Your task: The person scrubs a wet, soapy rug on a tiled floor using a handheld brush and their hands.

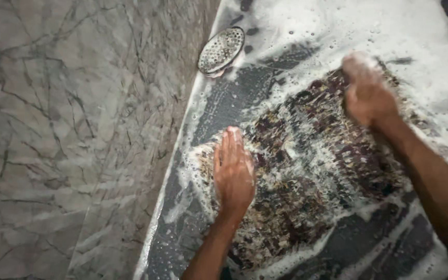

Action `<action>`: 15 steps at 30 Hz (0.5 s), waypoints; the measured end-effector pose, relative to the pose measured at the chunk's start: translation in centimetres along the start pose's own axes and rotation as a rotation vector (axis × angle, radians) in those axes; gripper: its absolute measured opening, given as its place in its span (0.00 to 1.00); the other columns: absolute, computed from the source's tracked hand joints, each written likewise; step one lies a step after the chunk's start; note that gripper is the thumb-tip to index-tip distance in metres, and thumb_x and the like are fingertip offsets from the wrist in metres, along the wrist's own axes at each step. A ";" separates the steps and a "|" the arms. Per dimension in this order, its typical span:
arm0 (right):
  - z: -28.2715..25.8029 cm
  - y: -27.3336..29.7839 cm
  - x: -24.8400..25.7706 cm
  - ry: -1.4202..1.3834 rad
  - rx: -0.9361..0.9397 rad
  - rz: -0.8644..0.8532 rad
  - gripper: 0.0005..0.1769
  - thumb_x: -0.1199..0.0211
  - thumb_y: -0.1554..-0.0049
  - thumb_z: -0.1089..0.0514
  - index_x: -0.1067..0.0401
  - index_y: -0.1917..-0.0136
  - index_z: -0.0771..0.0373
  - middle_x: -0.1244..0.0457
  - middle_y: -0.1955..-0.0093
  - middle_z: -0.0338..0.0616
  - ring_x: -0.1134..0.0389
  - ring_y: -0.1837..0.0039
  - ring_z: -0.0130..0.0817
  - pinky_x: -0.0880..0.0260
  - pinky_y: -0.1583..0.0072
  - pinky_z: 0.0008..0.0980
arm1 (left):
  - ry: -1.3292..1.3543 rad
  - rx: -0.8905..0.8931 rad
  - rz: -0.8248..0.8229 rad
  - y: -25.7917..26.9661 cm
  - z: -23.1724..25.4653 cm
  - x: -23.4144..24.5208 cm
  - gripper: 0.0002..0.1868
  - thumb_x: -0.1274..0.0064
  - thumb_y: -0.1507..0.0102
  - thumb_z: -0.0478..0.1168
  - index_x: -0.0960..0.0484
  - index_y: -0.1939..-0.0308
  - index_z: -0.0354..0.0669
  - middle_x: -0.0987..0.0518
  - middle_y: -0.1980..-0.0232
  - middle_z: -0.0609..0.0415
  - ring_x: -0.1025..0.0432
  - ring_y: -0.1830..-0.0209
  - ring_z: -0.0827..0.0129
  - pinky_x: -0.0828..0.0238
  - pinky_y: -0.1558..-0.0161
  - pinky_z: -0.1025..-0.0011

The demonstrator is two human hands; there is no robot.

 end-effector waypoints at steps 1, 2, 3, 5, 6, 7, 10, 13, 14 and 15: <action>2.0 0.0 0.9 -0.036 -0.107 0.024 0.36 0.64 0.37 0.64 0.62 0.17 0.66 0.61 0.14 0.60 0.59 0.16 0.53 0.63 0.20 0.47 | 0.000 -0.004 0.014 -0.3 0.0 -0.1 0.30 0.64 0.28 0.43 0.41 0.24 0.32 0.40 0.21 0.39 0.45 0.19 0.51 0.55 0.22 0.52; 3.3 -0.3 1.9 -0.052 -0.150 0.069 0.36 0.64 0.37 0.64 0.61 0.17 0.67 0.60 0.14 0.60 0.59 0.16 0.53 0.63 0.20 0.47 | -0.001 -0.007 0.035 -0.5 0.0 0.1 0.30 0.64 0.29 0.42 0.41 0.24 0.32 0.40 0.21 0.38 0.44 0.20 0.51 0.54 0.22 0.52; 4.2 -0.3 2.7 -0.051 -0.175 0.112 0.35 0.64 0.37 0.64 0.61 0.17 0.67 0.60 0.14 0.60 0.59 0.16 0.54 0.63 0.19 0.46 | 0.044 0.012 0.036 -0.4 0.1 0.4 0.29 0.64 0.28 0.41 0.41 0.24 0.32 0.40 0.20 0.39 0.44 0.20 0.52 0.54 0.22 0.52; 4.0 0.3 3.2 -0.077 -0.185 0.189 0.35 0.64 0.36 0.64 0.59 0.17 0.69 0.59 0.14 0.61 0.58 0.15 0.55 0.63 0.19 0.45 | 0.130 0.046 0.034 -0.2 0.4 1.2 0.29 0.64 0.28 0.39 0.41 0.22 0.33 0.40 0.20 0.39 0.44 0.19 0.53 0.53 0.21 0.52; 3.0 0.4 2.9 -0.088 -0.144 0.213 0.34 0.64 0.36 0.65 0.59 0.17 0.69 0.59 0.14 0.61 0.58 0.15 0.55 0.62 0.18 0.45 | 0.142 0.042 0.054 -0.1 0.6 1.6 0.29 0.64 0.28 0.39 0.40 0.23 0.33 0.40 0.20 0.39 0.45 0.19 0.53 0.53 0.21 0.53; 1.5 0.9 2.3 -0.101 -0.091 0.234 0.34 0.64 0.35 0.65 0.58 0.17 0.70 0.59 0.14 0.61 0.58 0.15 0.56 0.62 0.18 0.45 | 0.155 0.038 0.074 0.0 0.5 2.0 0.29 0.64 0.28 0.39 0.40 0.23 0.33 0.41 0.20 0.39 0.45 0.19 0.53 0.53 0.21 0.53; -7.9 5.5 -3.0 -0.220 0.280 0.183 0.33 0.63 0.35 0.65 0.56 0.17 0.72 0.58 0.14 0.62 0.57 0.14 0.57 0.62 0.17 0.43 | 0.161 0.024 0.096 0.2 0.7 2.0 0.29 0.63 0.28 0.40 0.40 0.23 0.33 0.42 0.19 0.39 0.47 0.19 0.52 0.54 0.21 0.51; -17.7 14.5 -6.1 -0.690 0.286 0.017 0.43 0.62 0.46 0.69 0.59 0.17 0.71 0.57 0.15 0.63 0.51 0.16 0.55 0.52 0.20 0.39 | 0.143 0.002 0.072 0.6 0.6 1.5 0.29 0.65 0.27 0.40 0.42 0.22 0.33 0.45 0.18 0.40 0.49 0.17 0.54 0.56 0.19 0.52; -19.6 15.4 -5.8 -0.623 0.378 -0.031 0.44 0.58 0.47 0.68 0.59 0.18 0.72 0.58 0.16 0.66 0.53 0.16 0.59 0.54 0.19 0.42 | 0.134 -0.004 0.063 0.6 0.4 1.3 0.29 0.67 0.26 0.40 0.43 0.21 0.33 0.46 0.17 0.40 0.49 0.15 0.54 0.57 0.18 0.52; -20.4 15.8 -5.2 -0.554 0.467 -0.081 0.46 0.54 0.49 0.68 0.60 0.19 0.73 0.58 0.17 0.69 0.56 0.16 0.62 0.57 0.18 0.45 | 0.056 -0.014 0.023 0.4 0.3 0.8 0.29 0.68 0.26 0.41 0.45 0.21 0.34 0.47 0.16 0.41 0.51 0.15 0.55 0.60 0.18 0.53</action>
Point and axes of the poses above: each hand's wrist, its own y-axis away from the middle knuckle, its own x-axis out of the back of the hand, z = x × y, the point moved 2 cm from there along -y, towards the middle knuckle
